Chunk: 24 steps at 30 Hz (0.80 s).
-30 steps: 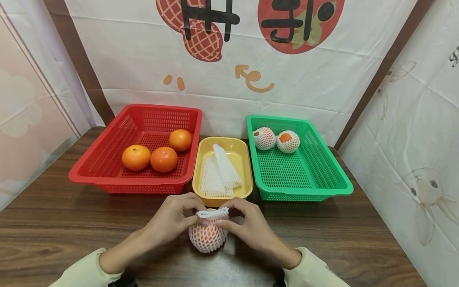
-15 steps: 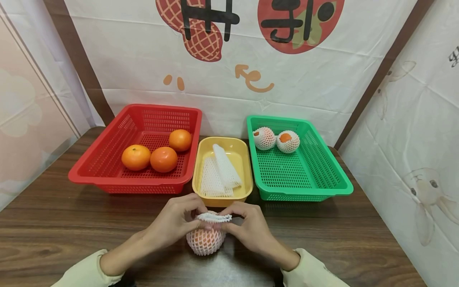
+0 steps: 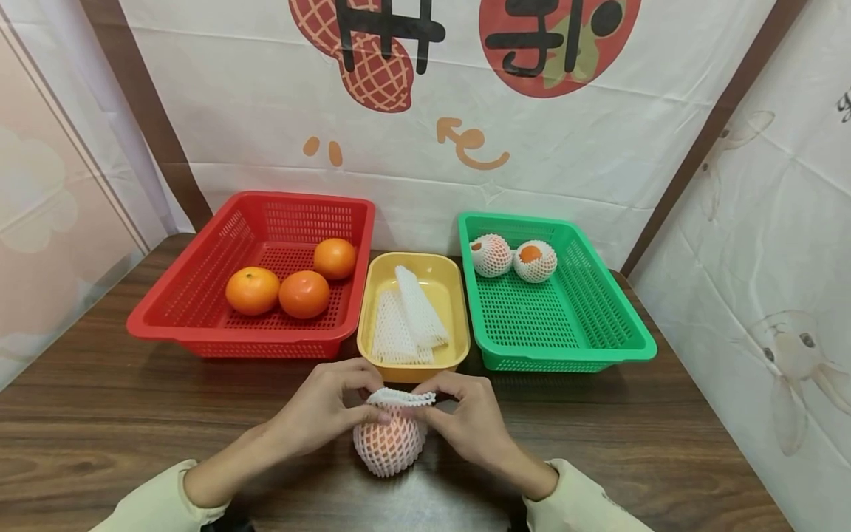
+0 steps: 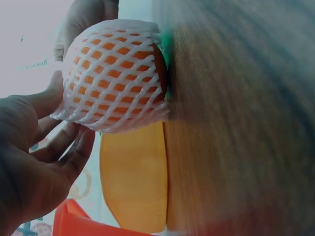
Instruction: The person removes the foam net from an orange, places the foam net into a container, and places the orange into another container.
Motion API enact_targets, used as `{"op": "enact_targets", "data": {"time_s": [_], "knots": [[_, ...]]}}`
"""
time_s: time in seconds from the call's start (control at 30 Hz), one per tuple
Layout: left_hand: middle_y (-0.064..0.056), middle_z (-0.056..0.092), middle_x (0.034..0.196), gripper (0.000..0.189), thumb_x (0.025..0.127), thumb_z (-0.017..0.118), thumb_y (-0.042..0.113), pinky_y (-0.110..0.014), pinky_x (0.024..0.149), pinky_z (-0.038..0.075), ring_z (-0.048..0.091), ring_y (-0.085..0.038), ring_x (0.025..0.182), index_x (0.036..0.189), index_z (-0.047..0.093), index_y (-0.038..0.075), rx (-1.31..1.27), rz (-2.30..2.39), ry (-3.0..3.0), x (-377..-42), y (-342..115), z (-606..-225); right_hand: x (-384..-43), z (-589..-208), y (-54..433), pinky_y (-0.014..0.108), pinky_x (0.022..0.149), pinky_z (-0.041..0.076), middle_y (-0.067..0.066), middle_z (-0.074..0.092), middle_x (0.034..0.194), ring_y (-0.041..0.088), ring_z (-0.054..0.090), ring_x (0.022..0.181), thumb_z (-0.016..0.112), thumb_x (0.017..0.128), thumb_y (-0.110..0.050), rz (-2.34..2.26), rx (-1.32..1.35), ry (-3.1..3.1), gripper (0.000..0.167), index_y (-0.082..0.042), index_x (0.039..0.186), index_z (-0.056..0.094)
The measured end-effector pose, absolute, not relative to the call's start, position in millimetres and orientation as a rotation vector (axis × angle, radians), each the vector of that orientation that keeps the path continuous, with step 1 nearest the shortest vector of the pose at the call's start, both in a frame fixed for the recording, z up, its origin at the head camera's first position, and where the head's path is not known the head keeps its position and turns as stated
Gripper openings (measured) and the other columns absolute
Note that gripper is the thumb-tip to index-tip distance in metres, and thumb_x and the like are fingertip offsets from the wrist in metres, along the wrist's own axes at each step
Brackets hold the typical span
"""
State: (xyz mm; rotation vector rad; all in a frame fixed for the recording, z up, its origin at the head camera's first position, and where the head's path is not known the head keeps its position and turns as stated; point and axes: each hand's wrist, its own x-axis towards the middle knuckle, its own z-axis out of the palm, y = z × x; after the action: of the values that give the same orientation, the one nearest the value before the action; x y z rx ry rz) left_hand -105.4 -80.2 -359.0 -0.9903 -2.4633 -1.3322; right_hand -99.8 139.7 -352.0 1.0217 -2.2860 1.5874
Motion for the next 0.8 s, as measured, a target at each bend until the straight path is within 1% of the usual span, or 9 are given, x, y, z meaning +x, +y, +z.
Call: {"op": "enact_targets", "data": {"time_s": [0.1,0.17,0.3,0.4,0.5,0.6,0.7,0.8], "knots": [[0.011,0.059,0.080,0.018,0.072,0.083,0.010,-0.028,0.065,0.052,0.056,-0.005,0.077,0.075,0.066,0.016,-0.991,-1.331,-2.439,-104.9,-79.7,-358.2,-100.9,-353.4,140.5,0.036,0.065,0.055,0.001,0.068,0.084,0.011,0.063,0.079,0.077,0.076,0.003,1.641,1.043,-2.306,0.017,-0.007,0.087,0.070],[0.010,0.060,0.080,0.019,0.072,0.082,0.007,-0.028,0.063,0.051,0.055,-0.005,0.077,0.074,0.065,0.015,-1.000,-1.310,-2.416,-104.8,-79.7,-358.4,-103.8,-358.8,142.3,0.035,0.069,0.054,0.002,0.067,0.089,0.012,0.062,0.083,0.076,0.078,0.000,1.663,1.058,-2.324,0.019,-0.008,0.093,0.069],[0.009,0.058,0.076,0.021,0.072,0.081,0.004,-0.026,0.058,0.049,0.053,-0.005,0.072,0.073,0.063,0.014,-1.010,-1.236,-2.360,-105.2,-79.8,-359.7,-113.1,-374.3,146.9,0.034,0.079,0.052,0.000,0.065,0.103,0.015,0.060,0.095,0.076,0.081,-0.011,1.639,1.092,-2.401,0.029,-0.013,0.108,0.066],[0.008,0.057,0.075,0.022,0.073,0.080,0.001,-0.025,0.057,0.048,0.051,-0.005,0.070,0.073,0.062,0.013,-1.013,-1.188,-2.333,-105.2,-79.8,-359.9,-118.1,-380.6,148.4,0.033,0.082,0.051,-0.003,0.064,0.109,0.016,0.059,0.100,0.077,0.081,-0.020,1.600,1.126,-2.450,0.036,-0.018,0.114,0.065],[0.008,0.057,0.076,0.023,0.074,0.078,-0.003,-0.026,0.057,0.048,0.051,-0.004,0.071,0.075,0.060,0.013,-1.028,-1.177,-2.312,-105.1,-79.7,-359.9,-118.3,-380.3,147.9,0.033,0.082,0.051,-0.003,0.064,0.108,0.016,0.059,0.100,0.078,0.080,-0.023,1.610,1.123,-2.460,0.035,-0.020,0.112,0.065],[0.007,0.057,0.077,0.023,0.073,0.079,-0.002,-0.028,0.057,0.050,0.052,-0.005,0.072,0.076,0.061,0.012,-1.042,-1.200,-2.281,-105.6,-79.8,-361.0,-117.7,-380.8,147.8,0.033,0.081,0.052,-0.003,0.064,0.102,0.017,0.060,0.096,0.079,0.078,-0.021,1.645,1.090,-2.441,0.028,-0.020,0.103,0.068],[0.008,0.057,0.078,0.021,0.073,0.080,-0.001,-0.029,0.058,0.050,0.053,-0.007,0.073,0.078,0.064,0.011,-1.042,-1.236,-2.265,-106.6,-79.9,-362.3,-116.8,-380.5,147.0,0.033,0.077,0.053,-0.003,0.065,0.095,0.016,0.062,0.091,0.080,0.077,-0.015,1.648,1.055,-2.411,0.020,-0.019,0.094,0.070],[0.008,0.057,0.083,0.020,0.072,0.083,0.007,-0.029,0.061,0.049,0.053,-0.009,0.076,0.083,0.067,0.012,-1.034,-1.262,-2.291,-107.1,-80.3,-362.0,-114.0,-376.8,145.2,0.031,0.073,0.054,-0.002,0.066,0.090,0.014,0.062,0.085,0.079,0.076,-0.006,1.635,1.039,-2.378,0.018,-0.016,0.089,0.070]]}}
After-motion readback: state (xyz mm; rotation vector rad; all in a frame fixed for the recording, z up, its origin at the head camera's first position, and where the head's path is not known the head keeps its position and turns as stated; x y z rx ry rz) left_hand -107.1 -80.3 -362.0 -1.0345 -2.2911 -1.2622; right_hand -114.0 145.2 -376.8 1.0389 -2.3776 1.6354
